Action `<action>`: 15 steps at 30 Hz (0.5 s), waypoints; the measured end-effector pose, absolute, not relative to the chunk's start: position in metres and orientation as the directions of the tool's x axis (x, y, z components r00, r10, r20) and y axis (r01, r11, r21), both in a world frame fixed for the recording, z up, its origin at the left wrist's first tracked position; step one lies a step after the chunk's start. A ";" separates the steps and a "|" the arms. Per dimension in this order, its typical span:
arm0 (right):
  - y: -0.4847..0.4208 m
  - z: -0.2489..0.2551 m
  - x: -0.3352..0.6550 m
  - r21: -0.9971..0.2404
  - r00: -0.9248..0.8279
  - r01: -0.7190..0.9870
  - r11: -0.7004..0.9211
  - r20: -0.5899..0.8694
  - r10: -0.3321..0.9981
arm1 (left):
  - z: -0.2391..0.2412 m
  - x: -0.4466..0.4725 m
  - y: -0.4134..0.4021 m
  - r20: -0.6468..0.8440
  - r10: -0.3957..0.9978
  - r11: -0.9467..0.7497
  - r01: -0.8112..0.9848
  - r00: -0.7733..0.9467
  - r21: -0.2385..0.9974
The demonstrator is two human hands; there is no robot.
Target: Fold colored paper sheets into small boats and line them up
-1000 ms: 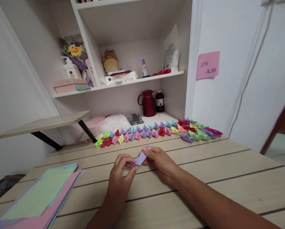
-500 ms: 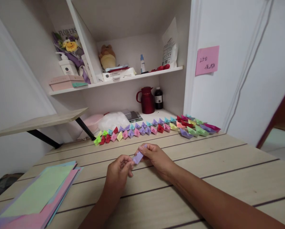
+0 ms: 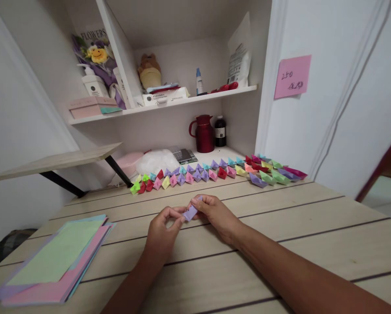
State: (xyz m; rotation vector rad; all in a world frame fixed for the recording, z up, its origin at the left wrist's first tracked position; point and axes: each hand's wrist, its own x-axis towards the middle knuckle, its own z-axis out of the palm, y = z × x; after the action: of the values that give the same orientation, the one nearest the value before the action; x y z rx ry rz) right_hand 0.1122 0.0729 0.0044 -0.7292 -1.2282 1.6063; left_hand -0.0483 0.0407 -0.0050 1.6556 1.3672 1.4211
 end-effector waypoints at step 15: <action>0.069 0.009 0.112 -0.982 -0.321 -0.184 0.045 0.103 0.941 | -0.008 -0.045 0.042 0.359 0.920 -0.283 0.368 -0.158 0.886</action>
State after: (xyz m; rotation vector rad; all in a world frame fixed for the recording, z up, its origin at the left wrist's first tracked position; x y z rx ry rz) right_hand 0.1117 0.0687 0.0086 -0.8446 -1.3464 1.4685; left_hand -0.0447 0.0420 -0.0084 1.6153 1.4663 1.4515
